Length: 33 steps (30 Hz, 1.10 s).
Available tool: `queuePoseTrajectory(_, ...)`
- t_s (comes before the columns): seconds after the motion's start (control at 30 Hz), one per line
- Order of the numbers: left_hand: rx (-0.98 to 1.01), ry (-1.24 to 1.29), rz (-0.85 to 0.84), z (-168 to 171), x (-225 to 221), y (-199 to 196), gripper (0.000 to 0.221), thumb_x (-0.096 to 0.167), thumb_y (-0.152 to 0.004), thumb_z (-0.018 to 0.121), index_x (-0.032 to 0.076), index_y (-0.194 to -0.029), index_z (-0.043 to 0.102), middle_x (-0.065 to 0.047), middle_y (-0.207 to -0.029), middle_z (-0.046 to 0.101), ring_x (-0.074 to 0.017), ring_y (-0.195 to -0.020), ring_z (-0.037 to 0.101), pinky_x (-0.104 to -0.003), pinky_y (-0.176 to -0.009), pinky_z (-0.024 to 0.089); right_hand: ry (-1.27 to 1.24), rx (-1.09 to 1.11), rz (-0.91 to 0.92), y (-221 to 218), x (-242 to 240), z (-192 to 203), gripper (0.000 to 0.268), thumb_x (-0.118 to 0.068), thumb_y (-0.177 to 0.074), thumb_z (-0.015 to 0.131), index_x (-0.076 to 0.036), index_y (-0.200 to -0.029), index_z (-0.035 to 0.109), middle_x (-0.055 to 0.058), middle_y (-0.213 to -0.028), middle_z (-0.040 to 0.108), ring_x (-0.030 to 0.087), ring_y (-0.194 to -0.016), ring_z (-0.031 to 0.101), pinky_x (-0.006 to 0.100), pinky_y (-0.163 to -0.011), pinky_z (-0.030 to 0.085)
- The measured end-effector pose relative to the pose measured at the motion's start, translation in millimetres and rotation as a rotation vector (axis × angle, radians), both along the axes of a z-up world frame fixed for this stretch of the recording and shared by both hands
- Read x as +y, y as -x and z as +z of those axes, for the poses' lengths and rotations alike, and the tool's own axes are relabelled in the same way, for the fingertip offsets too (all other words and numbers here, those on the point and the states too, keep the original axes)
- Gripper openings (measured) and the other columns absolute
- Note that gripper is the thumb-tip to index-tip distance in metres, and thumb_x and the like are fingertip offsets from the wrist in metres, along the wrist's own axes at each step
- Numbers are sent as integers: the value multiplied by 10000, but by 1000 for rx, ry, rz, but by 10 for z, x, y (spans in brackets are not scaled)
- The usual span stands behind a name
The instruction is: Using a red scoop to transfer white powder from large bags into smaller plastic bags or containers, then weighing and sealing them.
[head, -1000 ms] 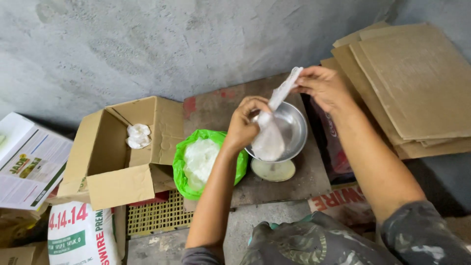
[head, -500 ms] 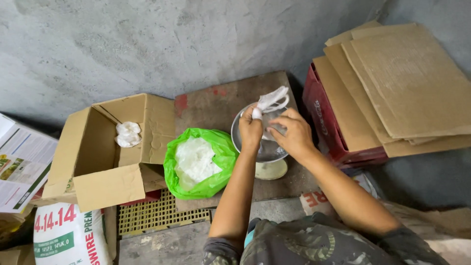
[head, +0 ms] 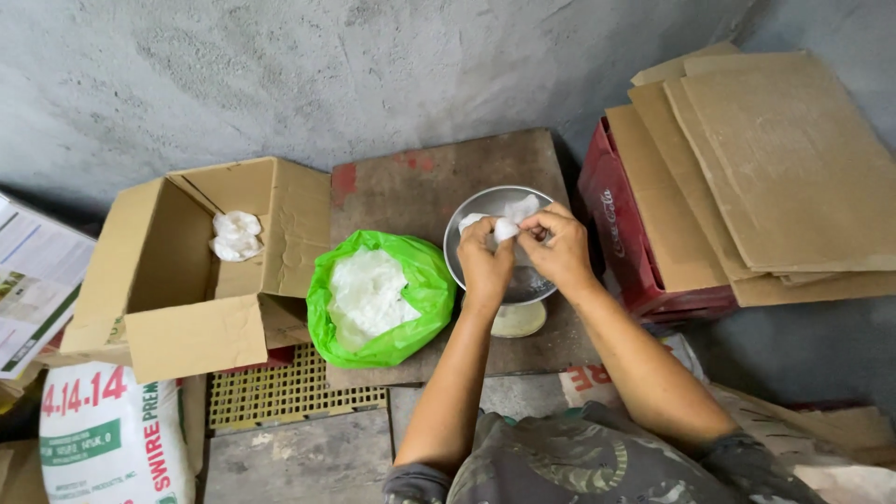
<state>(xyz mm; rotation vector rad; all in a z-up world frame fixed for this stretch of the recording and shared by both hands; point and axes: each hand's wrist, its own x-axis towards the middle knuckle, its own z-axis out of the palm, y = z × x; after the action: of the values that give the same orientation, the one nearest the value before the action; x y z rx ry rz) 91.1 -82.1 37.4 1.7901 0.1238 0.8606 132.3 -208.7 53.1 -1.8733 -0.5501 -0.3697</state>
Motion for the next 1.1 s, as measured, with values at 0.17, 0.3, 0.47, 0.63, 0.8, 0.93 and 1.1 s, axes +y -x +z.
queuePoseTrajectory(0.17,-38,-119,37,-53,56,6,160,76,-751,790,35,-892,728,-130,-972,682,-326,-1003,630,-416,-903,489,21,-20,11,-61,-41,-89,122,16,-780,790,-31,-887,754,35,-845,633,110,-731,626,251,-672,521)
queuePoseTrajectory(0.3,-87,-101,-5,-41,131,5,161,83,-715,816,35,-835,719,-113,-971,681,-304,-987,632,-391,-906,488,90,-48,26,-69,-50,-21,148,-8,-769,822,-54,-898,766,29,-840,601,118,-714,587,262,-658,503)
queuePoseTrajectory(0.47,-65,-96,-146,-22,141,32,120,77,-703,817,45,-788,739,-91,-957,694,-278,-995,619,-381,-903,484,117,-21,-3,-129,-84,-19,139,-8,-756,827,-70,-868,772,26,-831,582,126,-664,540,273,-581,467)
queuePoseTrajectory(0.63,42,31,-291,-352,205,-144,136,113,-851,798,-2,-811,739,-83,-978,688,-242,-1037,570,-374,-918,447,148,-56,-10,-101,-58,-60,167,-17,-768,834,-75,-909,766,31,-817,566,117,-658,542,272,-578,470)
queuePoseTrajectory(0.8,100,261,-223,-525,215,-217,242,179,-982,681,-24,-864,739,-90,-946,685,-198,-955,595,-318,-850,471,136,-60,-89,85,-81,274,202,-67,-757,857,-67,-927,750,48,-842,574,119,-641,549,273,-586,501)
queuePoseTrajectory(0.93,55,228,-230,-440,172,-166,259,222,-984,699,7,-853,757,-85,-874,724,-201,-883,653,-326,-814,513,179,-17,-38,205,-108,355,129,-88,-808,867,-64,-890,771,59,-811,595,138,-621,554,288,-578,486)
queuePoseTrajectory(1.1,75,134,-166,-91,84,84,194,273,-952,717,96,-918,789,-54,-896,775,-172,-851,747,-338,-831,557,214,-13,-19,103,-123,121,140,-110,-835,859,-52,-922,766,64,-835,640,134,-663,610,282,-625,526)
